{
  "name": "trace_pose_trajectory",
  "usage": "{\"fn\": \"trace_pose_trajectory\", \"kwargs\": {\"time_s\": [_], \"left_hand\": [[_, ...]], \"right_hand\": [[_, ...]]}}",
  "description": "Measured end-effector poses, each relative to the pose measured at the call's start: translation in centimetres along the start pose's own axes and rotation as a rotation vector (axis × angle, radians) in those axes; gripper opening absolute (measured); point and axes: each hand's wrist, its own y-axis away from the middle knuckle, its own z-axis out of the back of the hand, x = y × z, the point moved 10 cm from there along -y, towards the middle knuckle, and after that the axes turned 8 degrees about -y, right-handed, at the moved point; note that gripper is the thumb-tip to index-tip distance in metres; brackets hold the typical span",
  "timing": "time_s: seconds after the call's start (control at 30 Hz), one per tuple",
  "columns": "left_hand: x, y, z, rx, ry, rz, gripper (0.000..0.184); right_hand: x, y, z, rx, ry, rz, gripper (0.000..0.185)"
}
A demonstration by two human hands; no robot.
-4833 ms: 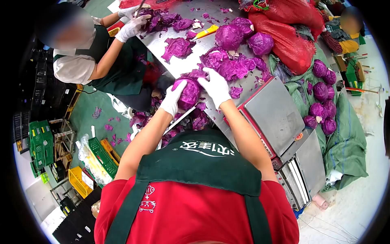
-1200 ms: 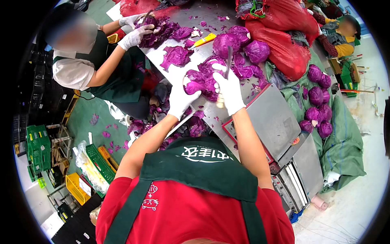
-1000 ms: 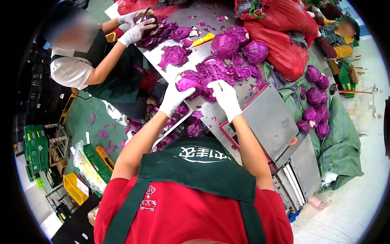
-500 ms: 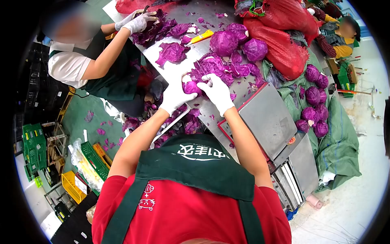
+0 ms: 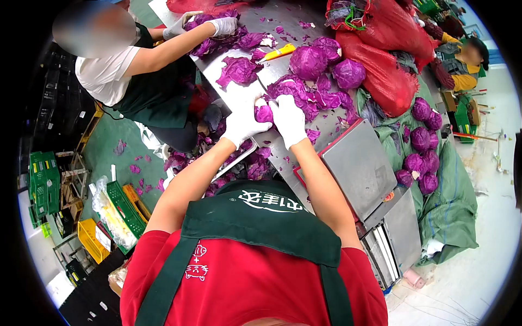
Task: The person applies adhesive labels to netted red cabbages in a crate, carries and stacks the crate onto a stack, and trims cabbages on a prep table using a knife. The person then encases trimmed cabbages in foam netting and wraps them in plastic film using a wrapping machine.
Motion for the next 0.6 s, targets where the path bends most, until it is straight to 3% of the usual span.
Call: {"fn": "trace_pose_trajectory", "kwargs": {"time_s": [0.43,0.53,0.6], "left_hand": [[-0.7,-0.6,0.7,-0.075,-0.064,-0.150,0.083],[-0.9,-0.5,0.6,-0.022,-0.071,-0.123,0.084],[-1.5,-0.4,0.4,0.013,-0.146,-0.131,0.085]], "right_hand": [[-0.4,0.5,0.1,-0.117,-0.026,0.093,0.019],[-0.4,-0.4,0.9,-0.033,-0.218,0.085,0.031],[-2.5,-0.6,-1.0,0.244,-0.423,-0.158,0.038]]}}
